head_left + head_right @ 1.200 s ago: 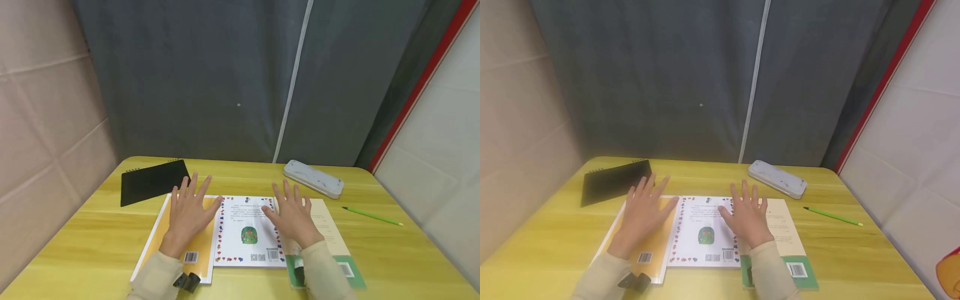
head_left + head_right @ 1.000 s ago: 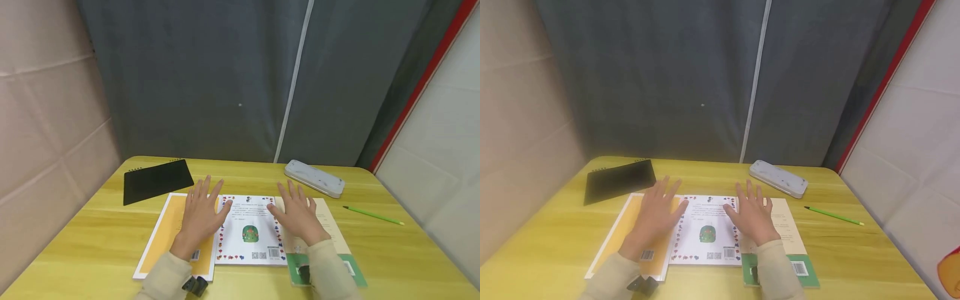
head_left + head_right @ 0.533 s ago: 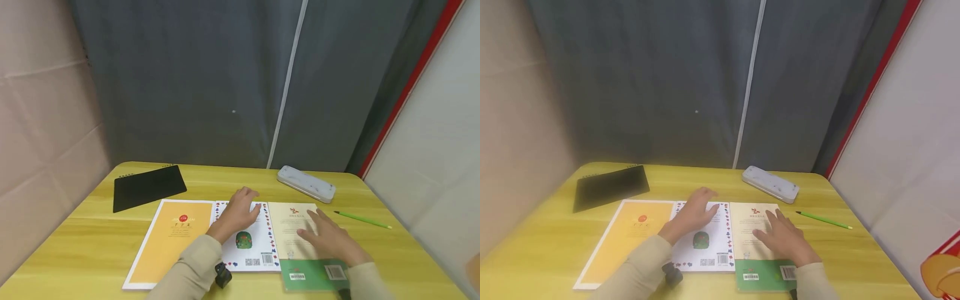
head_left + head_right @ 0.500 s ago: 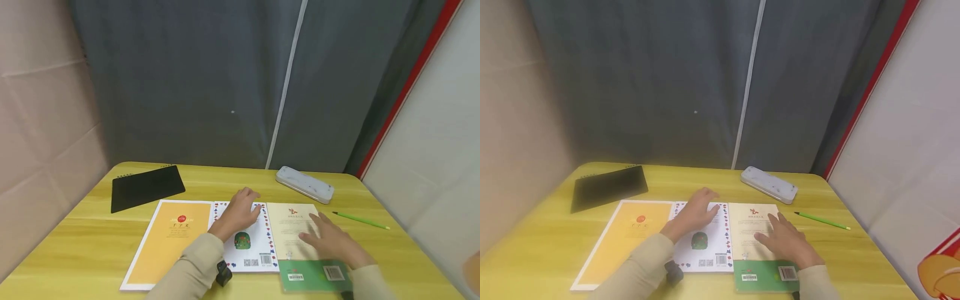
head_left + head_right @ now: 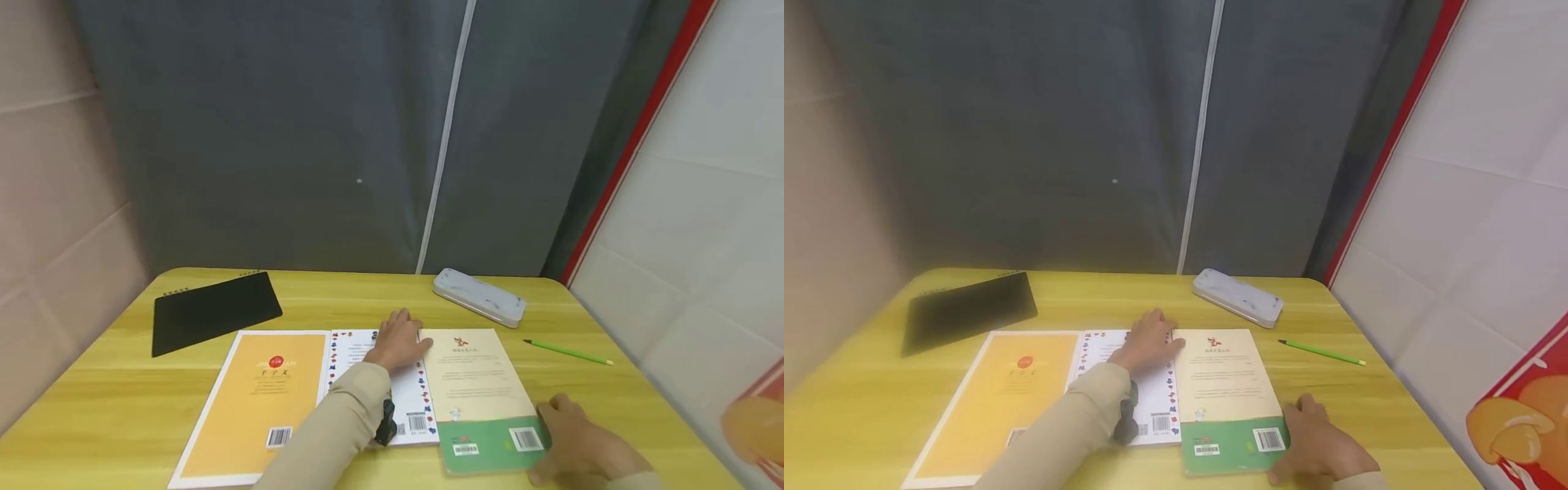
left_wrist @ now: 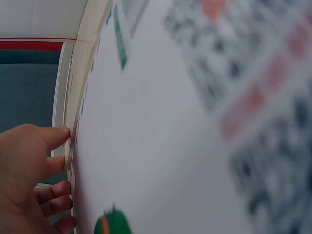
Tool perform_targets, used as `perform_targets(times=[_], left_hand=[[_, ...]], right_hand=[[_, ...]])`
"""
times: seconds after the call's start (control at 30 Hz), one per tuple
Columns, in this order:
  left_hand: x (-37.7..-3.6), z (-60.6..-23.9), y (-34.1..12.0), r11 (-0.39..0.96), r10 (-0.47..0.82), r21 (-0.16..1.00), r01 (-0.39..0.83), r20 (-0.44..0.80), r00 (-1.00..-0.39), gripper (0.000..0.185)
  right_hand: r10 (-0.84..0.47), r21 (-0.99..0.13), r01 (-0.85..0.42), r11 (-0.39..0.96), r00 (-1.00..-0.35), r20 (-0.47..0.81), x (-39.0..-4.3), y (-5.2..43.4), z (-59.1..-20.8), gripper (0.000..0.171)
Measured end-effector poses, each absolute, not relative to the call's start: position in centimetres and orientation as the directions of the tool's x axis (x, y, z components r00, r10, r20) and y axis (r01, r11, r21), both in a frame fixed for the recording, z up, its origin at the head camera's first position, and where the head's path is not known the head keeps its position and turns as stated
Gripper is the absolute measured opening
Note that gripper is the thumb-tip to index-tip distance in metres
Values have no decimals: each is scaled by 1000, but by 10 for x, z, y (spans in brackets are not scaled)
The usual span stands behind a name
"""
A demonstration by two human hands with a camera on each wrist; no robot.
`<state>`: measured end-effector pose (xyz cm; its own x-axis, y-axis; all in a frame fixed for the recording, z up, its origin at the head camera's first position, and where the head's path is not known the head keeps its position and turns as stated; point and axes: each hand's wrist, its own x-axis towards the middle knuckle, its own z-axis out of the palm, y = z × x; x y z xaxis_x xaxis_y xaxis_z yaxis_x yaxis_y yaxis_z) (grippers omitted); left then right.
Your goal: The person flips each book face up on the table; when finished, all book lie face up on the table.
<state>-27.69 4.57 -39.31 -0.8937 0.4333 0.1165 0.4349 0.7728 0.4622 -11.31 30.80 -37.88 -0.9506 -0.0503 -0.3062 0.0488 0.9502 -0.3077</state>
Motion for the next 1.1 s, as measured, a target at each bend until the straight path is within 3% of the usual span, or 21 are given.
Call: perform_targets(times=[0.13, 0.37, 0.47, 0.53, 0.67, 0.73, 0.93, 1.03, 1.1], left_hand=[[-283, -398, 45, 783, 403, 470, 407, 113, -908, 44], [-292, -400, 46, 737, 336, 605, 299, 56, -940, 22], [-291, -394, 48, 689, 325, 676, 262, 35, -945, 33], [-289, -388, 49, 631, 329, 741, 230, 13, -944, 38], [-286, -375, 49, 501, 315, 857, 125, -46, -948, 19], [-286, -370, 48, 456, 303, 885, 91, -58, -951, 18], [-289, -362, 42, 323, 284, 946, 8, -89, -955, 19], [-289, -364, 40, 258, 268, 966, -31, -102, -958, 24], [-289, -368, 41, 215, 241, 975, -50, -102, -965, 26]], right_hand=[[-41, -343, 69, 937, -952, -303, -116, 298, -379, 108], [-58, -399, 70, 914, -952, -301, -117, 290, -377, 111], [-56, -412, 76, 908, -953, -298, -117, 289, -376, 110], [-51, -424, 84, 902, -954, -296, -117, 290, -377, 106], [-46, -457, 94, 885, -957, -287, -116, 291, -378, 89], [-56, -487, 88, 869, -960, -274, -115, 293, -377, 81], [-122, -622, 37, 782, -970, -212, -105, 309, -365, 76], [-148, -739, 64, 670, -965, -218, -97, 312, -356, 75], [-175, -827, 23, 562, -974, -146, -92, 310, -352, 69]])
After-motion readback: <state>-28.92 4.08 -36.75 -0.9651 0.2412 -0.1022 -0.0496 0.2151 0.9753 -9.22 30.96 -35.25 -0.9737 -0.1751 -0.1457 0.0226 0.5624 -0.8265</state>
